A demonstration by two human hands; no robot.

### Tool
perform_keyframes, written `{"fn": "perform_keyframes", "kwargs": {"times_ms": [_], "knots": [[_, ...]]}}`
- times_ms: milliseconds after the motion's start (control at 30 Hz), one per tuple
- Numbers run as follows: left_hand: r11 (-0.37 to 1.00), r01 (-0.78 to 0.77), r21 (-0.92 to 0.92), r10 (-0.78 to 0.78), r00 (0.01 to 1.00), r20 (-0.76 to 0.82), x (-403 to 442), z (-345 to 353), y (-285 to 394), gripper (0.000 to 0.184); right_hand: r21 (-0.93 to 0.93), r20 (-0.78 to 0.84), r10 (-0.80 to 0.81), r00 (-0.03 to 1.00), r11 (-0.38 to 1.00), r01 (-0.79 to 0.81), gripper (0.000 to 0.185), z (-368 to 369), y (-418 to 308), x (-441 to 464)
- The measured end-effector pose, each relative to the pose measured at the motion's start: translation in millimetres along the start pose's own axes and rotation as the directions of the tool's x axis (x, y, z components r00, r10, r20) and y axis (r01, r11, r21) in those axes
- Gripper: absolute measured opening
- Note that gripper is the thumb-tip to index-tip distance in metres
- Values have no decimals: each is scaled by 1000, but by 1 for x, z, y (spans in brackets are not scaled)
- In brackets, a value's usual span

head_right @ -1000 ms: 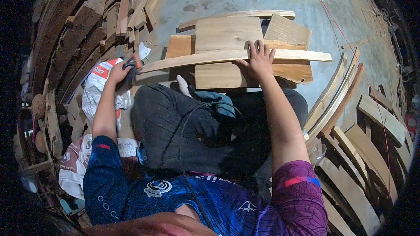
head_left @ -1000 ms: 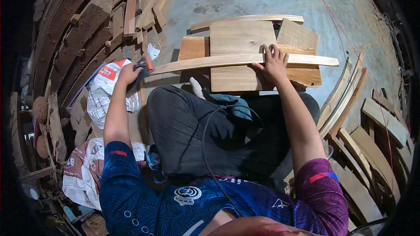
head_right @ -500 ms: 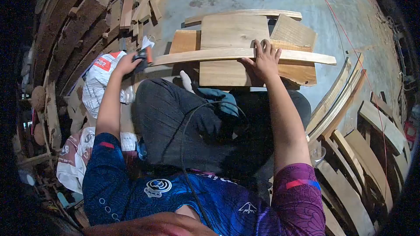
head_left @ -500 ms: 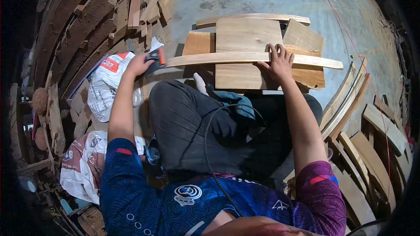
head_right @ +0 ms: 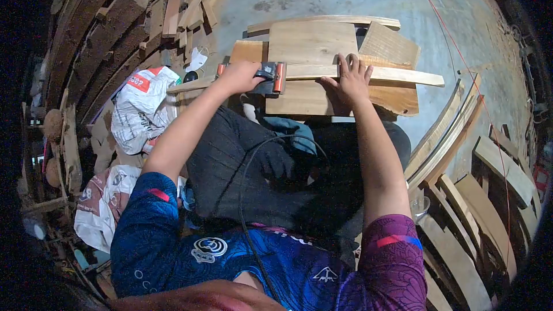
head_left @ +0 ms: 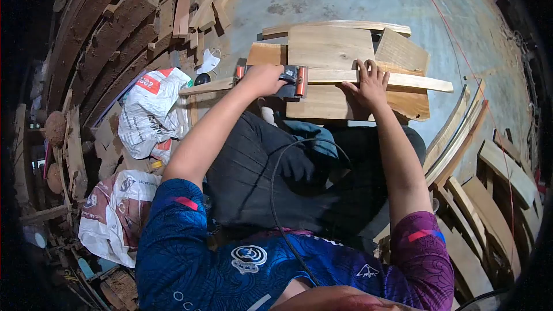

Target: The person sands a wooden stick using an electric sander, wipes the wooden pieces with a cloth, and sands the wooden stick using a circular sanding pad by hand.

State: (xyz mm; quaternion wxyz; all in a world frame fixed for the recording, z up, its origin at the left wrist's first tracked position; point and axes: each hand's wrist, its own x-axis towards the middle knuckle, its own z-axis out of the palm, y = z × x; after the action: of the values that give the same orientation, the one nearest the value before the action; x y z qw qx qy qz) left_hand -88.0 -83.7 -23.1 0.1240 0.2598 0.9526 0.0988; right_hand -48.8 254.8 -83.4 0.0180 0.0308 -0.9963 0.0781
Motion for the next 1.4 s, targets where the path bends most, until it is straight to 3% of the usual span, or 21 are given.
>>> {"fn": "perform_keyframes", "kwargs": {"times_ms": [67,167,233,333,433,500,667,767,833,900,933,1000,1067,1100,1167,1233,1300,1400], "knots": [[996,63,64,-64,998,15,-10,-9,-19,29,41,-28,4,1000,999,-3,90,4,1,1],[971,239,5,-239,968,75,-44,-25,-84,36,55,-39,4,999,998,-2,90,5,1,0],[957,290,8,-290,957,21,-73,-26,-133,38,41,-25,10,1000,999,-9,92,-1,-1,-1],[930,356,93,-360,932,35,-79,-32,-135,37,25,-51,9,999,1000,-8,93,3,-1,0],[949,308,62,-312,948,69,-44,-28,-82,35,16,-35,19,999,1000,-19,94,4,-2,1],[982,188,6,-188,982,34,-7,-13,-31,32,7,-28,11,1000,1000,-11,94,0,-3,0],[997,-15,79,19,999,-38,46,15,85,26,1,-30,4,1000,1000,-4,95,4,-1,5],[998,-44,35,43,999,21,38,11,76,30,5,-28,6,1000,1000,-6,93,2,0,1],[993,117,-6,-116,989,86,27,-1,44,31,17,-6,7,1000,1000,-7,89,0,-2,1],[995,96,-33,-96,995,26,8,-8,-10,34,39,0,19,1000,999,-19,91,-2,-3,1],[980,196,22,-197,975,105,-2,-20,-27,37,36,-14,7,1000,999,-7,90,-1,-2,0],[984,167,57,-171,984,56,-16,-19,-54,37,30,-17,10,1000,1000,-9,97,-3,-2,2],[974,211,80,-214,976,30,-18,-17,-52,35,-17,67,31,997,999,-29,105,-11,-7,1],[975,216,48,-218,975,38,-12,-16,-47,34,-11,85,11,996,1000,-10,118,-7,-9,3],[985,174,4,-174,985,4,19,-5,-4,32,-51,156,15,988,999,-7,126,-16,-17,3],[982,187,5,-187,981,-44,48,13,31,32,-10,127,-10,992,1000,12,136,-5,-10,4],[990,143,-14,-144,985,-93,57,7,72,37,28,143,-13,990,1000,9,140,-6,-8,5],[991,-74,-111,47,972,-229,55,11,98,56,26,165,-13,986,1000,9,143,-7,-8,6]]}}
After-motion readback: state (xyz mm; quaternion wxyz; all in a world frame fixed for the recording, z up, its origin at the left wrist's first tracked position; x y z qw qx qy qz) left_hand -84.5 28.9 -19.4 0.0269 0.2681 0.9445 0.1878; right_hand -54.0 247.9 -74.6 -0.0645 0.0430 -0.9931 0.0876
